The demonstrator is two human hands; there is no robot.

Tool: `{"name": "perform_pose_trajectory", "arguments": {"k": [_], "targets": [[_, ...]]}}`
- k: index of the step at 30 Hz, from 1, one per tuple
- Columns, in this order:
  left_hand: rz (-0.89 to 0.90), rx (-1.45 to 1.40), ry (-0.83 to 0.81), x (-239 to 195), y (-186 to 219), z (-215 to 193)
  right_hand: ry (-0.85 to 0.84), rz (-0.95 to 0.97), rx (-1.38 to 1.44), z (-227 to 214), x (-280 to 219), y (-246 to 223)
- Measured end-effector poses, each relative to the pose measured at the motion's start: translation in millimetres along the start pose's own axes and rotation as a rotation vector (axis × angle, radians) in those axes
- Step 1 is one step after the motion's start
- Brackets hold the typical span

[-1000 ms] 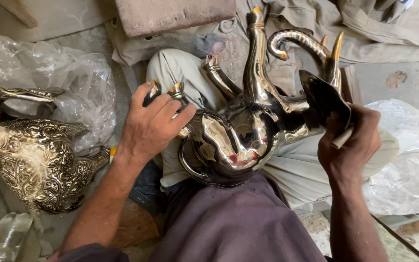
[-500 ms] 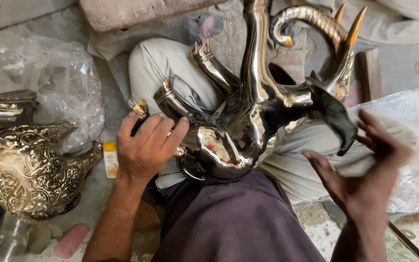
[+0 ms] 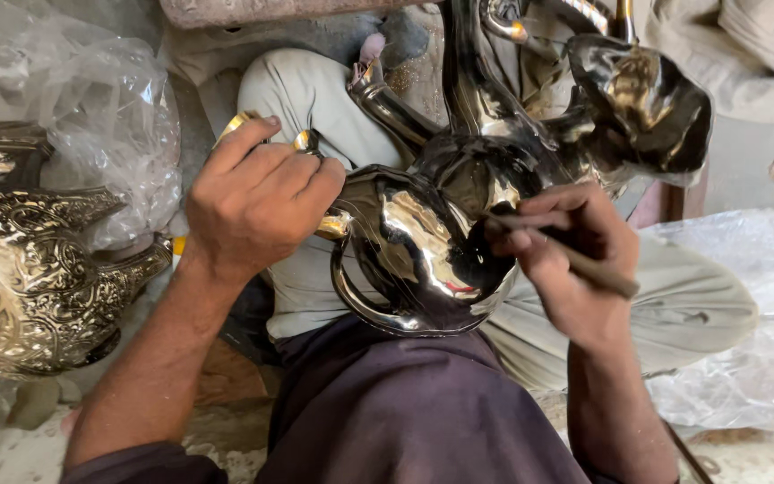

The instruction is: The person sits cross-legged on the floor and uses a hammer and chisel to engrave intricate patterns onto a polished metal object. They repeatedly strike the chisel to create detailed designs on the surface.

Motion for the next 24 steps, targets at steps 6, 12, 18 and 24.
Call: {"name": "perform_pose_trajectory", "arguments": {"k": [6,12,18,24], "targets": [[0.032,0.035,0.007,-10.1,7.6,-5.8,-0.213,-0.061,-0.165,9.3,25.6,-4.8],[0.059,0.162,0.003,-25.8,22.0,-7.1,-0.236,-0.027,-0.137,35.8,15.9,5.6],[0.043,0.158,0.025,-10.4,17.4,-12.0,-0.293,-0.178,-0.231,44.8,25.6,-6.3],[0.040,0.145,0.026,16.1,13.3,-23.5,-0.353,-0.077,-0.308,50.7,31.9,-7.1]]}}
Point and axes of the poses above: each hand's wrist, its own x-axis towards the middle knuckle, its own z-axis out of the palm, y = z × x, the point moved 9 cm from there along x, towards the middle knuckle, and after that the axes turned 1 degree about x, right-handed, at the moved point
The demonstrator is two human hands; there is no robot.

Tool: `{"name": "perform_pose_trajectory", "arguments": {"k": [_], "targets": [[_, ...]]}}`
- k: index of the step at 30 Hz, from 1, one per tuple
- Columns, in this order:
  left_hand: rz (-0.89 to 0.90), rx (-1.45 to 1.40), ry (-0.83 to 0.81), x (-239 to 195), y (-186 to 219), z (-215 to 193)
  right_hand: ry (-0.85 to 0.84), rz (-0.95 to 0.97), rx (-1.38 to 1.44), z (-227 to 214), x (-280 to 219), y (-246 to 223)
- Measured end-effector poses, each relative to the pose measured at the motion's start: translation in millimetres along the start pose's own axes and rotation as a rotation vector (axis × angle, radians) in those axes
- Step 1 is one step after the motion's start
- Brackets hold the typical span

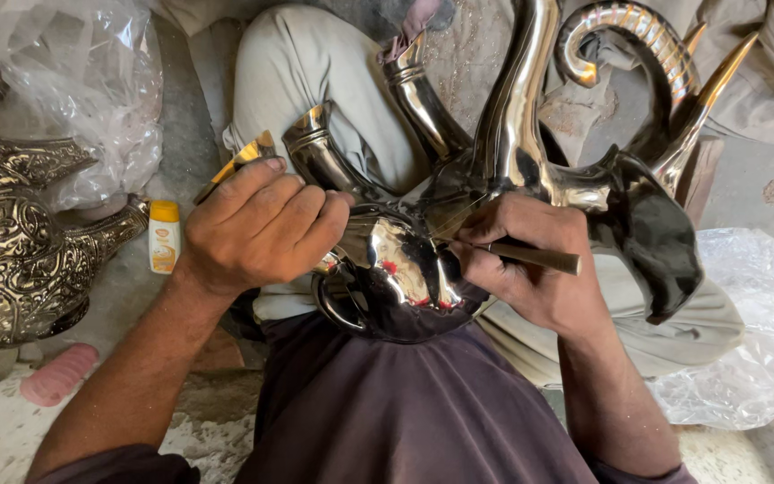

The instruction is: The person sits cross-legged on the floor and uses a hammer and chisel to engrave intricate patterns onto a polished metal object. They repeatedly strike the chisel to create detailed designs on the surface.

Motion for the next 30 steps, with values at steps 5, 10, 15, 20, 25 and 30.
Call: {"name": "perform_pose_trajectory", "arguments": {"k": [5,10,15,20,25,30], "targets": [[0.002,-0.009,0.005,10.4,-3.2,-5.0,-0.056,-0.014,0.055,2.1,4.8,-6.1],[0.015,0.005,-0.009,0.5,-1.8,-1.0,-0.139,-0.008,0.124,3.8,8.8,-6.2],[-0.002,-0.020,-0.017,-19.5,0.9,7.1,-0.192,-0.079,0.062,3.3,10.3,-10.8],[-0.003,-0.038,-0.020,-39.7,3.9,15.2,-0.226,-0.099,0.042,5.8,6.1,-13.2],[-0.001,-0.040,-0.006,-48.9,5.6,21.1,-0.221,-0.084,-0.019,5.0,-3.2,-10.0],[-0.001,0.021,0.024,-50.8,6.9,20.1,-0.169,-0.111,-0.056,3.8,-16.3,-9.7]]}}
Point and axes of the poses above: each hand's wrist, its own x-axis towards the middle knuckle, its own z-axis out of the palm, y = z × x, the point moved 9 cm from there along x, towards the middle knuckle, and after that the axes turned 1 degree about x, right-handed, at the moved point
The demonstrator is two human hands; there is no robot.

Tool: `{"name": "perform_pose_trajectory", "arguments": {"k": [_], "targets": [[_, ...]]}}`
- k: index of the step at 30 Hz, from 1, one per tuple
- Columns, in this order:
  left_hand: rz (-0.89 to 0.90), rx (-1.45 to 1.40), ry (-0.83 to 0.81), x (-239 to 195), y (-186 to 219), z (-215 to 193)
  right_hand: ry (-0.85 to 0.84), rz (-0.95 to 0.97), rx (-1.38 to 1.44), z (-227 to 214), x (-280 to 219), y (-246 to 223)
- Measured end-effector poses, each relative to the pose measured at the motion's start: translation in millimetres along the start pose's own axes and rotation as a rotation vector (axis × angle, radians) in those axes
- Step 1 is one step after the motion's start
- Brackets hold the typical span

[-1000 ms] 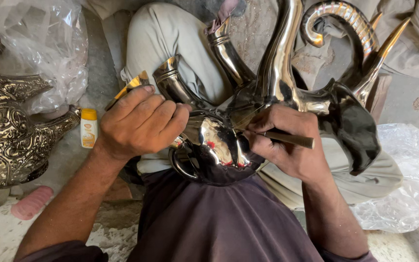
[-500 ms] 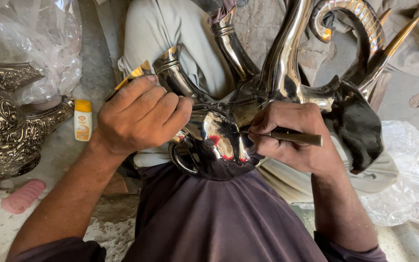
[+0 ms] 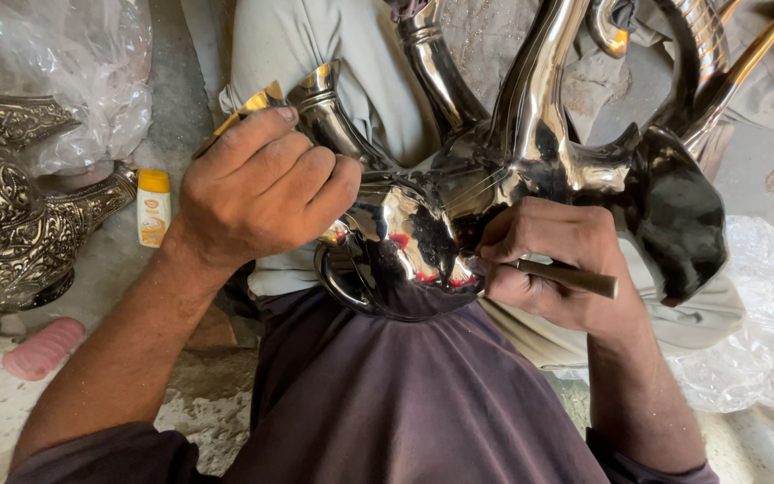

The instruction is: The person sits cross-legged on the floor and uses a hammer and chisel to engrave intricate patterns onto a polished metal object. They repeatedly strike the chisel to create detailed designs on the surface.

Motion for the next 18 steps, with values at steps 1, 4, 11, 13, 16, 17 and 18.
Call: {"name": "perform_pose_trajectory", "arguments": {"k": [1,4,11,13,16,17,18], "targets": [[-0.001,0.014,0.012,-0.1,-0.2,-1.9,0.014,-0.011,-0.011,0.6,-2.7,-1.4],[-0.006,-0.032,-0.026,2.8,-1.1,-0.3,0.094,-0.022,-0.029,-0.1,-8.4,-3.4],[0.022,0.020,-0.009,17.9,-1.0,-10.4,0.220,-0.074,-0.039,1.3,-16.3,-20.1],[0.025,0.025,-0.026,21.7,-1.0,-11.2,0.267,-0.083,-0.083,1.6,-16.4,-27.0],[0.036,0.000,-0.037,25.4,0.0,-11.4,0.410,-0.185,-0.177,2.2,-20.1,-40.5],[0.033,-0.006,-0.039,26.0,-0.1,-11.2,0.444,-0.182,-0.149,0.9,-16.6,-44.3],[0.029,-0.012,-0.042,25.9,0.3,-11.2,0.479,-0.180,-0.121,1.2,-19.9,-42.7]]}}
Point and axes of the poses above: each hand's wrist, its own x-axis towards the middle knuckle, its own z-axis out of the palm, y = z × x, the point moved 9 cm from there along x, towards the middle knuckle, and after that the axes turned 1 degree about x, right-handed, at the moved point
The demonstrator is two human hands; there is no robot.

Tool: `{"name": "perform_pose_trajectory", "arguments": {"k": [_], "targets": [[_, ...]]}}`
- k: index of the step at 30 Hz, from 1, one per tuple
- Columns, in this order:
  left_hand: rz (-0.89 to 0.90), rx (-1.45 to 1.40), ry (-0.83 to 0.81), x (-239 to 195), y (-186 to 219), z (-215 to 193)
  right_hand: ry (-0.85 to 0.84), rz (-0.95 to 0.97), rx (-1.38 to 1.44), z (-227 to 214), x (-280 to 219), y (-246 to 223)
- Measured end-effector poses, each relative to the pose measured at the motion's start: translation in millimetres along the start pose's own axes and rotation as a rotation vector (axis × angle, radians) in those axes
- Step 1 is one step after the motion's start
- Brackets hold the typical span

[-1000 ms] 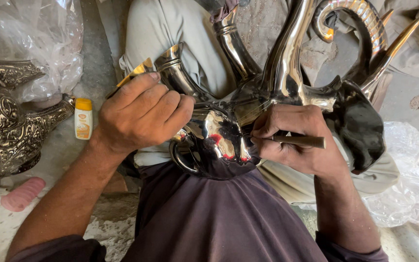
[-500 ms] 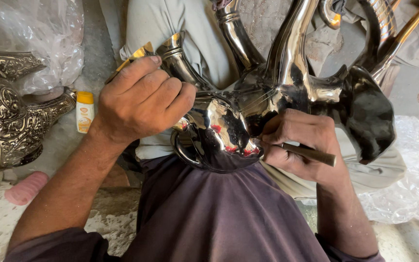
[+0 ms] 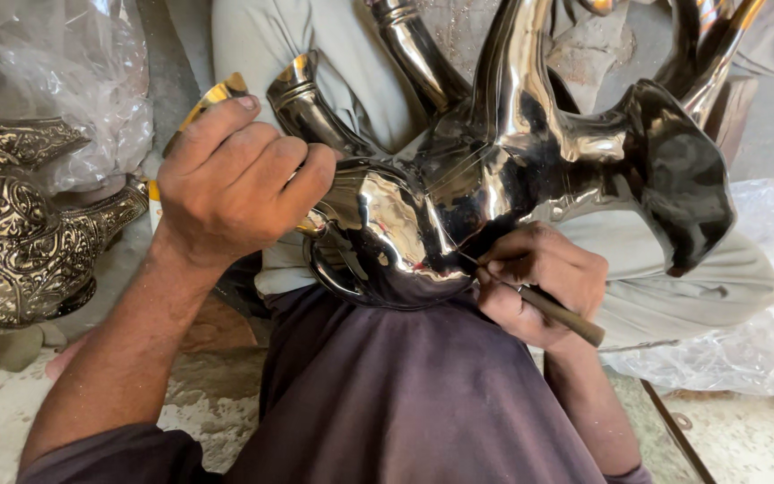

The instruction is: The person sits cross-legged on the floor and uses a hammer and chisel to engrave intricate patterns onto a polished metal object. They repeatedly strike the chisel to create detailed designs on the surface.

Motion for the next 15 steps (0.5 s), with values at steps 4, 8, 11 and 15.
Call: {"name": "perform_pose_trajectory", "arguments": {"k": [4,8,11,15], "targets": [[0.009,0.012,-0.018,-5.4,2.7,2.8,0.121,0.022,-0.010,-2.2,-29.2,9.9],[-0.011,0.001,-0.039,-15.1,4.6,10.3,0.222,0.020,0.052,-1.2,-52.5,16.9],[-0.023,-0.028,-0.059,-22.1,4.0,16.8,0.282,0.017,0.060,-1.1,-66.0,23.7],[-0.005,0.008,-0.051,-27.7,6.0,17.4,0.319,0.015,0.077,2.5,-82.7,27.6]]}}
Point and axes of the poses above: each hand's wrist, its own x-axis towards the middle knuckle, its own z-axis out of the palm, y = z × x, the point moved 9 cm from there along x, towards the middle knuckle, and after that the axes turned 1 degree about x, right-handed, at the moved point
